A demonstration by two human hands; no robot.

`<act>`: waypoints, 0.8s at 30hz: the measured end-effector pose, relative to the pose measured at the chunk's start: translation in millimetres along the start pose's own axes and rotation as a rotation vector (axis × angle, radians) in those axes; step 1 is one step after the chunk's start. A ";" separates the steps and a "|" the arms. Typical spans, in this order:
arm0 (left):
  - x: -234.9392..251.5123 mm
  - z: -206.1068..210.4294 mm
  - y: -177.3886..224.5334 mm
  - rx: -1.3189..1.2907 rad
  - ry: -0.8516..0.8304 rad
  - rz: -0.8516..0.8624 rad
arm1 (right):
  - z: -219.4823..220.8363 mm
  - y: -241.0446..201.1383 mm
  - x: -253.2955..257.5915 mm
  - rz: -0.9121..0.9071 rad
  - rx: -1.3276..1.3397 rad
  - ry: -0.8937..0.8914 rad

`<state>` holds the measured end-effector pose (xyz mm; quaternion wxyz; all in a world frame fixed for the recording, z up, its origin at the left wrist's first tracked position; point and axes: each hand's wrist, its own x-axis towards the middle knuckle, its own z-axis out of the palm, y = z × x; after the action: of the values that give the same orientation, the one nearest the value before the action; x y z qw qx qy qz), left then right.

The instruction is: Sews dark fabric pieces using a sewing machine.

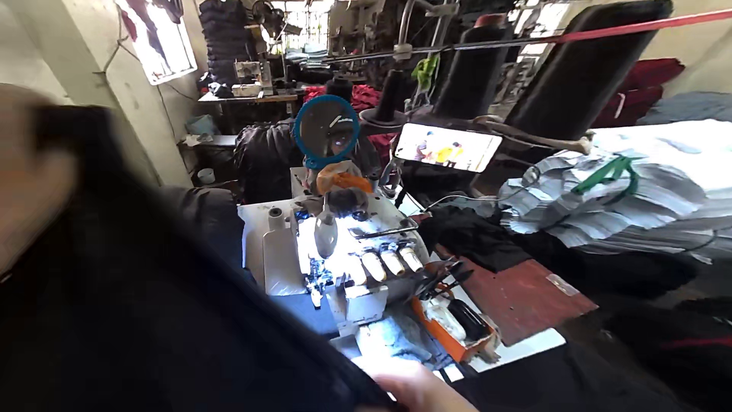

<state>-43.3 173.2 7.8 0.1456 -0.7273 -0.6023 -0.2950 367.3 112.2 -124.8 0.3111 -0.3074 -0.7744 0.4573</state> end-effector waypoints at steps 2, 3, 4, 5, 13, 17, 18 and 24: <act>55.0 37.0 -16.8 0.040 0.011 0.155 | 23.4 2.4 30.3 0.038 0.034 0.160; 52.7 56.7 0.8 0.017 0.010 0.208 | 32.3 4.1 43.6 0.043 0.052 0.188; 34.5 77.9 24.8 -0.053 -0.023 0.275 | 38.8 7.5 54.4 0.033 0.078 0.179; 7.3 99.9 49.0 -0.169 -0.096 0.335 | 42.6 13.5 63.1 0.019 0.109 0.143; -87.6 168.4 88.6 -0.379 -0.380 0.133 | 32.4 59.7 58.7 0.293 0.172 0.318; -95.3 161.7 120.7 -0.469 -0.403 0.206 | 38.1 58.0 49.4 0.252 0.243 0.405; -97.7 161.2 130.0 -0.527 -0.383 0.232 | 39.6 55.2 48.0 0.222 0.232 0.420; -109.3 159.7 135.9 -0.763 -0.246 0.224 | 51.5 40.9 21.7 0.172 0.367 0.360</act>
<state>117.0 145.9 -163.9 -0.1764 -0.8199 -0.3800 -0.3902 322.4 118.2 -177.2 0.4544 -0.3867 -0.5817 0.5528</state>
